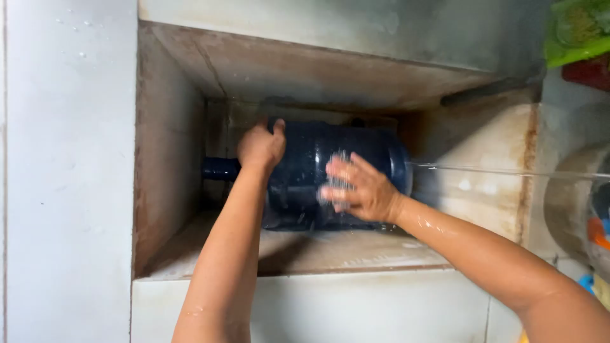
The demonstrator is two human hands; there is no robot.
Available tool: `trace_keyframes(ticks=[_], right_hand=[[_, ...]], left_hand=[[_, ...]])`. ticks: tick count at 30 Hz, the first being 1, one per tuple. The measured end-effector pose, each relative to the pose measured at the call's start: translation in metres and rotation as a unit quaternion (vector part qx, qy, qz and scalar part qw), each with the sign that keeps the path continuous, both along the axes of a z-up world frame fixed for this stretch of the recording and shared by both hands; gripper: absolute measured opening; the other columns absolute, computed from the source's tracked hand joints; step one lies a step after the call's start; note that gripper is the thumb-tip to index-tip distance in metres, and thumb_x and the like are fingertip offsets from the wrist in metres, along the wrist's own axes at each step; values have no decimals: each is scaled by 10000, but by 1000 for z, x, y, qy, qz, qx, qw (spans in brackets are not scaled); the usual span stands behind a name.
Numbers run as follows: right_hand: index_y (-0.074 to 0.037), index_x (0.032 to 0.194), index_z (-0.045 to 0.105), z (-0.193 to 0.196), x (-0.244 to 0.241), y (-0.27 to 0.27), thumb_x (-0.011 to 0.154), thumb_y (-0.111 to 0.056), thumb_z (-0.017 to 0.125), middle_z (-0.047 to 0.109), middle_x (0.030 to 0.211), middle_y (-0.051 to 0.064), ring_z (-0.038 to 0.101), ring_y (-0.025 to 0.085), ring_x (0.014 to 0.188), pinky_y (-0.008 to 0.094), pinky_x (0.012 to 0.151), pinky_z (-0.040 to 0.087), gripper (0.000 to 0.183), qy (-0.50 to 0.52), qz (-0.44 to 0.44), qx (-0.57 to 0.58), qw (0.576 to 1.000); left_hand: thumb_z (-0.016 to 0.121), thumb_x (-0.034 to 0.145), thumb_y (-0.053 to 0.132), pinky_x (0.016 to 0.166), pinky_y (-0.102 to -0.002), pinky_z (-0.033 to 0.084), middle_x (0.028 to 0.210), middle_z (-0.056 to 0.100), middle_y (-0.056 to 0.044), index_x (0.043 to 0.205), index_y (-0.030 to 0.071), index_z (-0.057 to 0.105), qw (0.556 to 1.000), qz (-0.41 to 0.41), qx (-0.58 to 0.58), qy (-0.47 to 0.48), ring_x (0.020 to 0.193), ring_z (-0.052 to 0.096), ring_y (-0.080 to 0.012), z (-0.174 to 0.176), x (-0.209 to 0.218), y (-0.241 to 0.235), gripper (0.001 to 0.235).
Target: Cleaning a large water bottle using a scrub pad and a cleaning rod in a utility sink.
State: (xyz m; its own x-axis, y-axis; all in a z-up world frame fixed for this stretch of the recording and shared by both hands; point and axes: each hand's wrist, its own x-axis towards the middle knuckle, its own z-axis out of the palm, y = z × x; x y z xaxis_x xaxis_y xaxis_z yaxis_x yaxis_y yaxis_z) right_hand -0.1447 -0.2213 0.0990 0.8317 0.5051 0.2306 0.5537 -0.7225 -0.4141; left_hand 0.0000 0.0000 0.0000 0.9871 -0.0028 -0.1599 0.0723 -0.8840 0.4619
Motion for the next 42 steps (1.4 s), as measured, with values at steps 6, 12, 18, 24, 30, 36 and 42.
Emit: trace_keyframes(ticks=[6, 12, 18, 24, 30, 36, 42], right_hand=[[-110, 1241, 703, -75, 113, -20, 993, -439, 705, 679, 1264, 190, 623, 391, 1202, 437, 1030, 486, 412, 307, -332, -44, 891], [-144, 1221, 741, 10, 7, 15, 846, -245, 789, 663, 1368, 154, 609, 349, 1305, 494, 1119, 445, 391, 59, -123, 20, 990], [-157, 1214, 735, -56, 87, 15, 903, -345, 751, 714, 1261, 148, 676, 327, 1185, 443, 1025, 527, 363, 193, -171, 50, 965], [-194, 1231, 737, -6, 50, 81, 880, -387, 727, 694, 1283, 143, 647, 327, 1202, 487, 1032, 488, 400, 108, -170, -21, 979], [-280, 1268, 718, -4, 6, 76, 884, -270, 780, 625, 1472, 35, 550, 238, 1426, 499, 1225, 398, 389, -104, 229, -57, 966], [-171, 1241, 700, -35, 86, 87, 942, -388, 706, 682, 1326, 136, 644, 345, 1236, 465, 1031, 509, 369, 165, -153, 36, 974], [-149, 1227, 724, -12, 36, 75, 965, -382, 708, 689, 1334, 146, 637, 365, 1268, 522, 1094, 478, 351, 172, -224, -41, 958]], left_hand=[[489, 966, 535, 988, -486, 503, 1184, 708, -184, 1304, 186, 677, 985, -3, -110, 132, 1146, 647, -413, 18, -5, -2, 521], [506, 933, 513, 959, -479, 508, 1174, 710, -163, 1242, 208, 697, 979, 9, -150, 141, 1131, 643, -402, 16, -3, 0, 475], [478, 963, 492, 994, -473, 501, 1195, 714, -168, 1213, 186, 723, 976, -1, -159, 151, 1164, 638, -407, -7, -3, 3, 465], [319, 1026, 570, 1089, -433, 439, 1276, 661, -264, 1275, 12, 682, 945, 10, -237, 224, 1301, 562, -422, -43, 16, 6, 711], [230, 954, 707, 1180, -375, 291, 1517, 510, -208, 1434, -17, 525, 865, 55, -377, 327, 1468, 398, -323, -28, 27, 12, 918], [236, 959, 717, 1185, -398, 275, 1549, 458, -219, 1476, -3, 474, 845, 82, -370, 378, 1489, 366, -342, -32, 16, 26, 918], [219, 958, 725, 1181, -383, 310, 1513, 509, -245, 1441, -49, 509, 863, 63, -370, 338, 1471, 406, -335, -43, 21, 13, 957]])
